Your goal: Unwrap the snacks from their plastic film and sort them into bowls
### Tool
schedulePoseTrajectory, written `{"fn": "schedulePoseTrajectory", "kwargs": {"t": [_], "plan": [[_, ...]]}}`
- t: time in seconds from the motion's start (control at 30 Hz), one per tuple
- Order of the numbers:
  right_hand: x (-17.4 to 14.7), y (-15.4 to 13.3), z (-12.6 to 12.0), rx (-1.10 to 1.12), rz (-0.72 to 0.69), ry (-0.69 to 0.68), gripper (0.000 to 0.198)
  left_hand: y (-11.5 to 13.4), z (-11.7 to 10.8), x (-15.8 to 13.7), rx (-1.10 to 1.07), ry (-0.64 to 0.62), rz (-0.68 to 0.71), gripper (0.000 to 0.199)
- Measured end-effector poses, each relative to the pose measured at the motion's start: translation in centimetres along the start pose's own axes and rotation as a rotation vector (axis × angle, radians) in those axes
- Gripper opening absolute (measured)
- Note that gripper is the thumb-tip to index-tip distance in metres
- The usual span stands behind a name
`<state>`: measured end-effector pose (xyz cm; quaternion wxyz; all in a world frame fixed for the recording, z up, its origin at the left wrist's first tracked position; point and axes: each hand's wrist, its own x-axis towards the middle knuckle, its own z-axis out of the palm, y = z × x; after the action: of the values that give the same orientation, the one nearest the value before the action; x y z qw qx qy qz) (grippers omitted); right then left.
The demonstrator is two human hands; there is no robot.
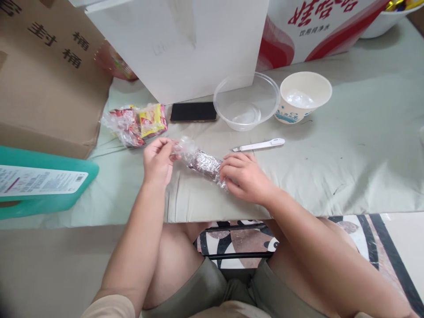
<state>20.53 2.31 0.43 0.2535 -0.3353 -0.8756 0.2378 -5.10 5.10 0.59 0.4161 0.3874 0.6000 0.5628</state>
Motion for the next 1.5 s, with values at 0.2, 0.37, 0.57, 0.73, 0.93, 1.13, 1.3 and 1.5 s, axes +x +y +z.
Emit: {"fn": "schedulePoseTrajectory", "kwargs": {"t": [0.2,0.37,0.57,0.73,0.93,1.13,1.3,1.5], "plan": [[-0.1,1.7,-2.2,0.169,0.172,0.179,0.008,0.6,-0.7,1.1,-0.224,0.274,-0.182,0.015],[-0.4,2.8,-2.9,0.179,0.516,0.417,0.011,0.2,-0.6,0.9,-0.111,0.202,-0.18,0.02],[0.1,1.6,-2.2,-0.087,0.226,0.325,0.021,-1.2,-1.3,0.6,0.189,-0.261,0.003,0.062],[0.6,1.0,-1.6,-0.082,0.315,0.373,0.012,-1.5,-1.5,0.6,0.307,-0.293,0.08,0.039],[0.3,0.7,-2.8,0.11,0.541,0.608,0.014,-0.6,-1.0,0.2,0.124,-0.233,0.06,0.035],[0.7,2.5,-3.9,0.262,0.704,0.796,0.011,-0.1,-0.6,0.0,0.083,-0.347,-0.064,0.032],[0.7,4.8,-4.8,0.195,0.713,0.929,0.007,-0.7,-1.0,0.5,0.182,-0.304,-0.115,0.024],[0.3,2.2,-3.6,-0.123,0.369,0.652,0.007,-1.3,-1.2,0.6,0.455,-0.068,0.378,0.051]]}}
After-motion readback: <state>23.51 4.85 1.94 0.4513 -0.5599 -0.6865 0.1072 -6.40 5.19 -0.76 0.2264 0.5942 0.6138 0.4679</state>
